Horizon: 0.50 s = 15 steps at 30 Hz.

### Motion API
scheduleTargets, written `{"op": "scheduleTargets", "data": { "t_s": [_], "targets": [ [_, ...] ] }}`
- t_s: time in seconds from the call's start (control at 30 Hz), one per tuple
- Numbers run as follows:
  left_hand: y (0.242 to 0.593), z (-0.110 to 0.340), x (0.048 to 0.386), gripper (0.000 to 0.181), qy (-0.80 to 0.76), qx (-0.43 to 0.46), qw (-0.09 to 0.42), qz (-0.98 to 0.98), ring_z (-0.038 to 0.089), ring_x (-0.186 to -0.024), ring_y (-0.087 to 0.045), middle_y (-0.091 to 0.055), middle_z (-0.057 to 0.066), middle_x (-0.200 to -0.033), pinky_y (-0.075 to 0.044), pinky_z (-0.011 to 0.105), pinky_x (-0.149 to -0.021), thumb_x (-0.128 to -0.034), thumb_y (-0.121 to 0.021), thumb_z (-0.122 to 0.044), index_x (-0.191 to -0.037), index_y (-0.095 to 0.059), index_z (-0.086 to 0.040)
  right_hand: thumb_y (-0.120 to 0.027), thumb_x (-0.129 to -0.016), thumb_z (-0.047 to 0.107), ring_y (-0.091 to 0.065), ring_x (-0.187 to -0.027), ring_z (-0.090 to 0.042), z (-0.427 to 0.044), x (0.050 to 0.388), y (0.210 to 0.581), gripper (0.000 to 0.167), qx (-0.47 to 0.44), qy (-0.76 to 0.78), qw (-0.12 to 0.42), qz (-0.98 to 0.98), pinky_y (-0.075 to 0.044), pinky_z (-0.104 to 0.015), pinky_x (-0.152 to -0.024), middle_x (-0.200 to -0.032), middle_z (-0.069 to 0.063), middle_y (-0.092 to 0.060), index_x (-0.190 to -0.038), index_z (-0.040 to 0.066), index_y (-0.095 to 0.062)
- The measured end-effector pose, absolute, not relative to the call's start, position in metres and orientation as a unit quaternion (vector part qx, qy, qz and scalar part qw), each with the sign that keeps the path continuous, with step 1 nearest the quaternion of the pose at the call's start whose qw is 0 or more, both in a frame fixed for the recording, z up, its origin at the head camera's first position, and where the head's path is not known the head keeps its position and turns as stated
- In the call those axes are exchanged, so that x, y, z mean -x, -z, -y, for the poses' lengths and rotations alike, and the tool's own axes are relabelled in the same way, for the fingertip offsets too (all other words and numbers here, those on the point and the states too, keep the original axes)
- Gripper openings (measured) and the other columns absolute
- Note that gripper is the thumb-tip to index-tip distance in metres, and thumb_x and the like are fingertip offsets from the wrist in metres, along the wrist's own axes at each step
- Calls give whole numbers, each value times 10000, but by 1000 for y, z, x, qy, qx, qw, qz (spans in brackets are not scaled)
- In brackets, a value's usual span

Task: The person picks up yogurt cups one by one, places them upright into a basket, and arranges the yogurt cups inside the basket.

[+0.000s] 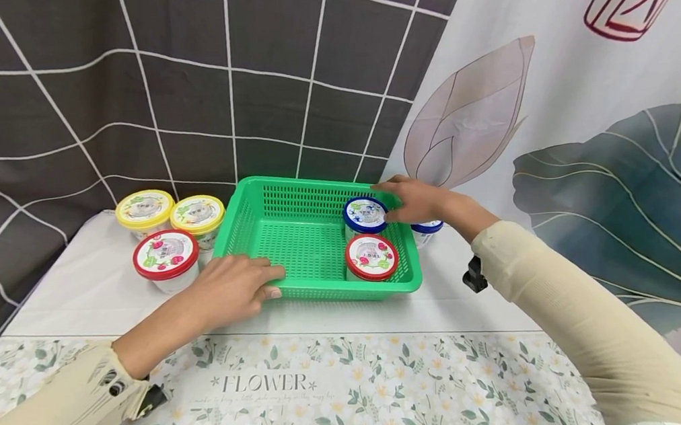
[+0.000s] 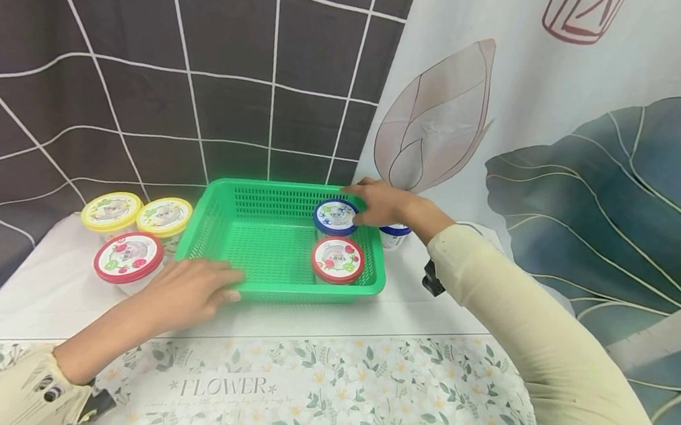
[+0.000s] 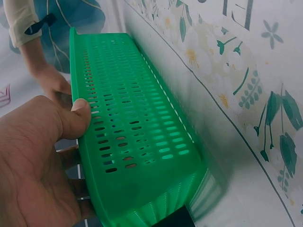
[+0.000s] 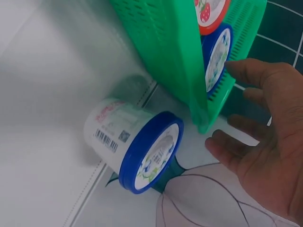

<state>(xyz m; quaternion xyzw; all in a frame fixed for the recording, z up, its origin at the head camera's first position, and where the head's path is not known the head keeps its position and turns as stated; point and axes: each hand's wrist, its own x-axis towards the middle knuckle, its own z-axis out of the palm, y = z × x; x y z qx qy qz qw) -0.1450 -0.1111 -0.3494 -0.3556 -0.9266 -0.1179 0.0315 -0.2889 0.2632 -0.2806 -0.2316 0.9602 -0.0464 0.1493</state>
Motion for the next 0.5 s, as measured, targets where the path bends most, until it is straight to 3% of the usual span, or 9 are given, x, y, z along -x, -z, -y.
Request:
{"op": "scheduleTargets", "data": {
  "t_s": [0.3,0.5],
  "targets": [
    [349,111,145,163,115,355,31,927,165,-715,-506,-588,-64,-839,-432,352,-630,-1062,-777,-281,-969,-647,-249,-716,-998,185,-482,-1560,-557,-273,288,271,726,227,34,158,-960,-466,-761,-1209,-1687,-322,-481,-1672,22,-500],
    [348,111,145,138,118,359,32,925,163,-721,-514,-595,-68,-844,-452,367,-633,-1072,-763,-296,-986,-664,-255,-798,-931,152,-619,-1436,-537,-280,289,263,723,217,27,155,-963,-601,-652,-1102,-1626,-325,-560,-1601,-13,-582]
  ]
}}
